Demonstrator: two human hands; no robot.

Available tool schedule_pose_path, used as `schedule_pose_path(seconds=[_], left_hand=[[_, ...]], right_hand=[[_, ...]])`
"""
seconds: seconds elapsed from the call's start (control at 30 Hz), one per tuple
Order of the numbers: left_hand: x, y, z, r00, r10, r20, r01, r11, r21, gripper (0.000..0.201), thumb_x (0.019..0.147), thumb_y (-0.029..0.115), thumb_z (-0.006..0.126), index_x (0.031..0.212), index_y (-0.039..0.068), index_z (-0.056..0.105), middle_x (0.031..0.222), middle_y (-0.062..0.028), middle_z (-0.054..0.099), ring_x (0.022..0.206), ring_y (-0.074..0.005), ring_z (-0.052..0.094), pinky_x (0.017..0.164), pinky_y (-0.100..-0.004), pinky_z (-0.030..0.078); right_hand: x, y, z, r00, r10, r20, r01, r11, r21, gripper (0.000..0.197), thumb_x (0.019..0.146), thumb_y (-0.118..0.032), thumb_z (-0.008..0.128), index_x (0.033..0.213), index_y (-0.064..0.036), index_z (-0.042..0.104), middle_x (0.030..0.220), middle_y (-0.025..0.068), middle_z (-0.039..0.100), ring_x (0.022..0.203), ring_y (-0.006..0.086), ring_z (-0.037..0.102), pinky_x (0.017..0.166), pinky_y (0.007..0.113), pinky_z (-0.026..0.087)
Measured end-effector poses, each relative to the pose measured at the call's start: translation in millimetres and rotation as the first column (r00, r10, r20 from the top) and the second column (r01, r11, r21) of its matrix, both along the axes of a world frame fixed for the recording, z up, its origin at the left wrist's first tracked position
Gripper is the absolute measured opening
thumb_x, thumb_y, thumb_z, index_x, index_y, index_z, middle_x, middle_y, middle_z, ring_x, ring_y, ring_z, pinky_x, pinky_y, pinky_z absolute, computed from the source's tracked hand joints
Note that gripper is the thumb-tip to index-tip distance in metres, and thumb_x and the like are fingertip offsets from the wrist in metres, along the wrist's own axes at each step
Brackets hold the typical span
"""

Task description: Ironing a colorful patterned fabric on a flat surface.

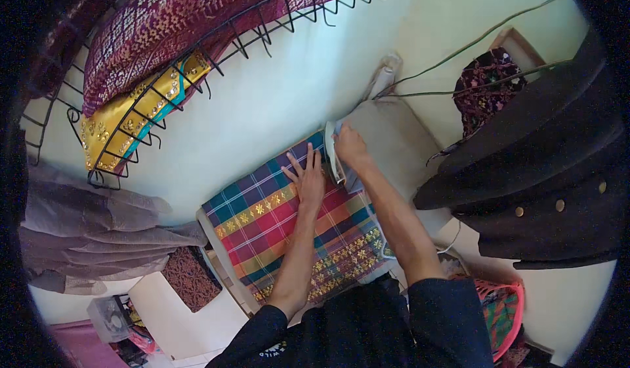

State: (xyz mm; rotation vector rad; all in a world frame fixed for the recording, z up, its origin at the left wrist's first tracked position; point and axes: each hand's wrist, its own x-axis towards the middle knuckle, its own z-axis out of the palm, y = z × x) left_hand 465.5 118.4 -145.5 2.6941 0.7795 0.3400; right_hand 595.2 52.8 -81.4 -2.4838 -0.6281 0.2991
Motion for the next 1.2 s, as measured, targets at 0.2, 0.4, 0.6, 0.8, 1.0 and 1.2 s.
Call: schedule_pose_path(seconds=[0.2, 0.4, 0.6, 0.8, 1.0, 1.2], left_hand=[[-7, 0, 2, 0.998, -0.016, -0.058, 0.019, 0.998, 0.059, 0.051, 0.096, 0.018, 0.046, 0.146, 0.012, 0.040, 0.162, -0.0026, 0.015, 0.142, -0.0538, 0.008, 0.106, -0.0755, 0.003], [-8, -1, -7, 0.997, -0.057, 0.042, 0.047, 0.977, 0.208, 0.053, 0.099, 0.034, 0.039, 0.147, 0.012, 0.039, 0.161, -0.0036, 0.018, 0.142, -0.0542, 0.008, 0.106, -0.0744, 0.004], [-11, 3, -8, 0.999, -0.023, 0.045, 0.015, 0.987, 0.162, 0.056, 0.097, 0.034, 0.039, 0.148, 0.013, 0.037, 0.160, -0.0028, 0.020, 0.143, -0.0521, 0.007, 0.109, -0.0722, 0.001], [-19, -24, -3, 1.000, 0.009, 0.015, -0.010, 0.997, 0.071, 0.057, 0.097, 0.034, 0.044, 0.148, 0.010, 0.036, 0.159, -0.0102, 0.023, 0.143, -0.0501, 0.012, 0.110, -0.0709, 0.001], [-66, -87, -8, 0.987, -0.130, 0.092, 0.121, 0.988, 0.098, 0.056, 0.100, 0.037, 0.041, 0.149, 0.011, 0.034, 0.158, -0.0124, 0.024, 0.146, -0.0354, 0.018, 0.116, -0.0593, 0.008], [-98, -102, -1, 0.987, -0.115, 0.108, 0.101, 0.987, 0.128, 0.054, 0.098, 0.034, 0.046, 0.147, 0.011, 0.039, 0.156, -0.0130, 0.028, 0.145, -0.0315, 0.024, 0.118, -0.0518, 0.010]], right_hand=[[3, -8, 8, 1.000, 0.008, -0.007, -0.008, 1.000, -0.017, 0.037, 0.090, -0.019, 0.062, 0.113, 0.0030, 0.044, 0.096, 0.0337, 0.063, 0.096, 0.0512, 0.061, 0.085, 0.055, 0.049], [0, -18, -6, 0.999, 0.011, 0.053, -0.010, 1.000, -0.018, 0.036, 0.091, -0.021, 0.061, 0.112, 0.0011, 0.042, 0.091, 0.0342, 0.063, 0.090, 0.0536, 0.061, 0.080, 0.057, 0.049], [-73, -97, 8, 0.995, 0.097, 0.013, -0.096, 0.992, -0.081, 0.035, 0.092, -0.025, 0.059, 0.109, -0.0007, 0.041, 0.084, 0.0351, 0.063, 0.082, 0.0559, 0.060, 0.075, 0.060, 0.048], [-86, -118, 17, 0.997, 0.082, 0.017, -0.080, 0.993, -0.092, 0.037, 0.092, -0.025, 0.060, 0.111, -0.0010, 0.040, 0.084, 0.0369, 0.061, 0.084, 0.0558, 0.060, 0.075, 0.060, 0.048], [-104, -140, 20, 0.994, 0.107, 0.010, -0.106, 0.991, -0.081, 0.036, 0.091, -0.025, 0.062, 0.112, -0.0022, 0.043, 0.088, 0.0346, 0.063, 0.087, 0.0532, 0.061, 0.078, 0.058, 0.049], [-126, -173, 21, 0.996, 0.079, 0.031, -0.072, 0.980, -0.188, 0.038, 0.091, -0.032, 0.062, 0.115, -0.0071, 0.046, 0.092, 0.0334, 0.063, 0.089, 0.0527, 0.061, 0.078, 0.058, 0.048]])
